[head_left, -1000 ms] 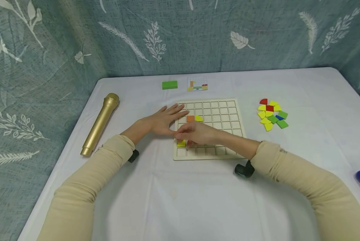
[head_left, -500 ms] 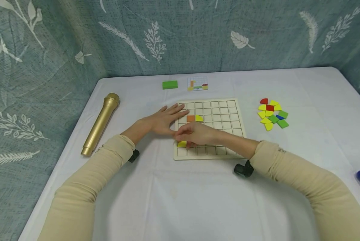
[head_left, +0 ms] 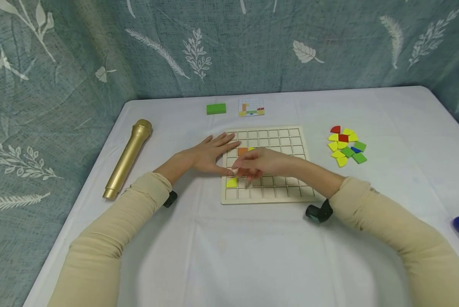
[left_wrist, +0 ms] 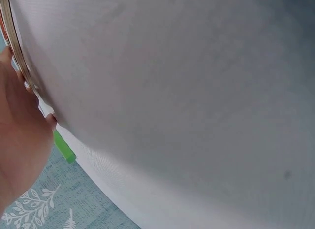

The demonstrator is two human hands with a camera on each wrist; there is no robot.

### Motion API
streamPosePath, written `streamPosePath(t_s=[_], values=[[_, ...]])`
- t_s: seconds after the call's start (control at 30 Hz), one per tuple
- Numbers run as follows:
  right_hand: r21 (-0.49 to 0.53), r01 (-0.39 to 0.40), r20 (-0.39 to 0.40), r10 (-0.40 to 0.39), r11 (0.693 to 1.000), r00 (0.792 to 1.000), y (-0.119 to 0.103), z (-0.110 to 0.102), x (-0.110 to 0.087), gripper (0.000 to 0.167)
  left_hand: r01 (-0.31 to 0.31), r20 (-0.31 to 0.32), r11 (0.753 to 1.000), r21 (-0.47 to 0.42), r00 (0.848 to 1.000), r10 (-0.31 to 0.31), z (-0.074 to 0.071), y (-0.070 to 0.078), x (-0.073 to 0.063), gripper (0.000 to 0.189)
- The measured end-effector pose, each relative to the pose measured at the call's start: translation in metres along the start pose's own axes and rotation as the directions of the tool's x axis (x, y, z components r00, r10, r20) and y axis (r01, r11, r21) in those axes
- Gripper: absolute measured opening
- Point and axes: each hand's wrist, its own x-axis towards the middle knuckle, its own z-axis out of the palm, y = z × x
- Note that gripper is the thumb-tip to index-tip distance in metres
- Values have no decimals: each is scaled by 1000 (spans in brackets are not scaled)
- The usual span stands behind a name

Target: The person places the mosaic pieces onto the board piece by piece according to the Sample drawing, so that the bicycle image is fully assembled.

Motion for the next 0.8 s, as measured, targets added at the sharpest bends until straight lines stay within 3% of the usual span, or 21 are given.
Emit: streamPosePath(t_s=[0.27,0.8], values=[[193,-52,-54,63,980,997,12,-28,-23,37,11,-1,1000,17,1000,-11,0,1,1,96],[370,16,-250,83,929,965,56,-86,-85,49,-7,4,1000,21,1000,7,0,1,0,97]])
